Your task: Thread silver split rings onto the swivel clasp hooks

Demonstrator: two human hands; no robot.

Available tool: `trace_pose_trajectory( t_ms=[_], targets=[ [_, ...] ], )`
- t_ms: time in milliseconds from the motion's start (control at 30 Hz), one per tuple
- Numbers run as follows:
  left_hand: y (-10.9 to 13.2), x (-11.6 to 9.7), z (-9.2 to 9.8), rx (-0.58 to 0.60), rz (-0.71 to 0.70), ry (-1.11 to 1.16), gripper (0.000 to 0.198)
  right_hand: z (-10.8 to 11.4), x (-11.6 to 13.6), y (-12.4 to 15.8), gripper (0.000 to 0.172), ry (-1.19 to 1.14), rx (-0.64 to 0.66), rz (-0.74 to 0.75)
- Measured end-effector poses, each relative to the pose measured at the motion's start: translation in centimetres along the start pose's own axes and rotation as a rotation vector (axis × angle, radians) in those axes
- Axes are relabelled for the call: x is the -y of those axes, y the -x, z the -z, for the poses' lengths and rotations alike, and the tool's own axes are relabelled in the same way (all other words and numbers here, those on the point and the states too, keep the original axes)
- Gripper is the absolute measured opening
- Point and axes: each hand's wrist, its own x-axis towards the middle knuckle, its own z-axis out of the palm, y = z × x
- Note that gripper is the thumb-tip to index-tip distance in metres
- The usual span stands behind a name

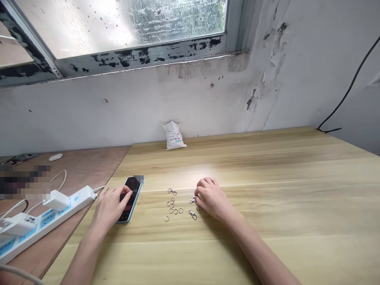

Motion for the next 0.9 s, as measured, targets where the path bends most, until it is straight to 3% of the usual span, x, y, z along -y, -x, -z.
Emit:
trace_pose_trajectory(
  t_ms=[300,467,633,767,900],
  targets=[
    [-0.2,-0.7,0.2,-0.058,-0.057,0.113,0.019,0.7,-0.5,0.4,0.013,0.009,0.058,0.009],
    [-1.4,-4.0,0.4,-0.005,-0.200,0.219,0.013,0.6,0.1,0.1,0.009,0.060,0.053,-0.018],
    [-2.8,-8.2,-0.8,0.048,-0.325,0.295,0.010,0.1,0.6,0.1,0.015,0.110,0.022,0.009],
    [-2.2,-10.3,-2.5,0.109,-0.386,0.362,0.010,0.0,0.8,0.0,0.019,0.218,0.035,0.047],
    [-0.7,-11.2,-3.7,0.142,-0.455,0.344,0.008,-0.2,1.3,-0.4,0.025,0.346,0.034,0.105]
  ],
)
